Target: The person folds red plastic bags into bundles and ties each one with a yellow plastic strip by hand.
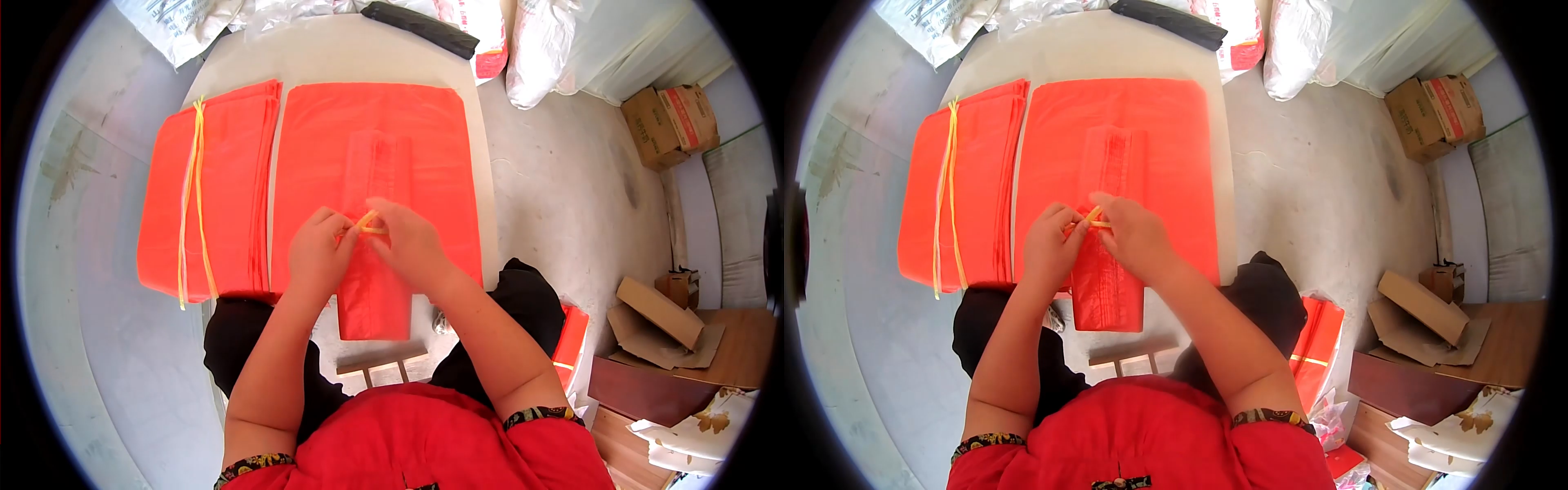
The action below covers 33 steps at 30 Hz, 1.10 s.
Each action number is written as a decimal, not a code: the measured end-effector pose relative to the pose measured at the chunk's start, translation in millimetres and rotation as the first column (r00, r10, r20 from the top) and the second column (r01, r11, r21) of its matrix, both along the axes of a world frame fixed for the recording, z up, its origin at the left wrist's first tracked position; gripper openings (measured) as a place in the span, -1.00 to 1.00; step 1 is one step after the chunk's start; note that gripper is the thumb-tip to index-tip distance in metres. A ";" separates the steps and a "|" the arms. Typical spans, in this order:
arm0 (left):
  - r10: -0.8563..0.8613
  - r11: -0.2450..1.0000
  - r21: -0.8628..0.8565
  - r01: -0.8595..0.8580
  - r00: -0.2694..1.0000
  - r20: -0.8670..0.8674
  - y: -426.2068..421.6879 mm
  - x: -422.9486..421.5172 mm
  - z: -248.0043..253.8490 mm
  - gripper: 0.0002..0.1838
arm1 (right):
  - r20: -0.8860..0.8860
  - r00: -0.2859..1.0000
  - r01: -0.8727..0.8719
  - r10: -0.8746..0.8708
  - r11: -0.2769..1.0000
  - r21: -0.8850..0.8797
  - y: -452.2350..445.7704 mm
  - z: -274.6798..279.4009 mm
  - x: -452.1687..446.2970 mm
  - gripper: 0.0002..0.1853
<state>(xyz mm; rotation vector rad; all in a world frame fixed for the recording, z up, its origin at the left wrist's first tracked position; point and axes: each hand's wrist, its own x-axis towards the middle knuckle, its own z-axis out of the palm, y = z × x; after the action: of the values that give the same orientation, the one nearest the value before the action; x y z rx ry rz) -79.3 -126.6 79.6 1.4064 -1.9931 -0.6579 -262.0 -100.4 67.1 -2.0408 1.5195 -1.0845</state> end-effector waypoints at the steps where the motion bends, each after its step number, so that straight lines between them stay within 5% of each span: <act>1: 0.003 1.000 -0.010 -0.003 1.000 0.006 0.3 -0.5 0.2 -0.89 | -0.113 0.994 -0.019 0.005 0.993 -0.115 -0.1 -1.6 -0.5 -0.45; 7: -0.048 0.956 -0.283 0.077 0.993 0.108 -2.0 1.2 1.5 -0.91 | -0.182 0.983 0.013 -0.034 0.993 -0.113 1.0 -1.0 1.4 -0.79; 16: -0.071 0.987 -0.142 0.073 0.997 0.017 -3.0 1.2 -4.4 -0.92 | -0.013 0.997 -0.082 0.082 0.995 0.062 -7.1 4.7 -6.0 -0.92; 19: -0.057 0.998 -0.032 0.057 0.998 -0.003 -1.6 1.2 -1.4 -0.93 | -0.114 0.992 -0.050 0.060 0.995 0.089 -4.7 9.7 -4.1 -0.91; 25: 0.006 1.000 0.009 -0.005 0.992 -0.122 -6.9 7.4 -18.1 -0.93 | -0.003 0.998 0.070 -0.070 0.997 0.021 -2.6 -1.6 -1.1 -0.85; 33: 0.029 0.998 0.051 -0.033 0.997 0.073 -8.3 13.5 -23.2 -0.92 | 0.193 0.971 0.107 -0.142 0.978 0.181 -3.6 -17.6 -12.3 -0.88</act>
<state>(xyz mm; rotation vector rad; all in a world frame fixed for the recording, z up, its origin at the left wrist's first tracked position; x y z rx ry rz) -65.9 -134.9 56.4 1.5082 -2.0188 -0.6581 -274.3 -104.0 49.5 -1.6845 1.5920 -1.1320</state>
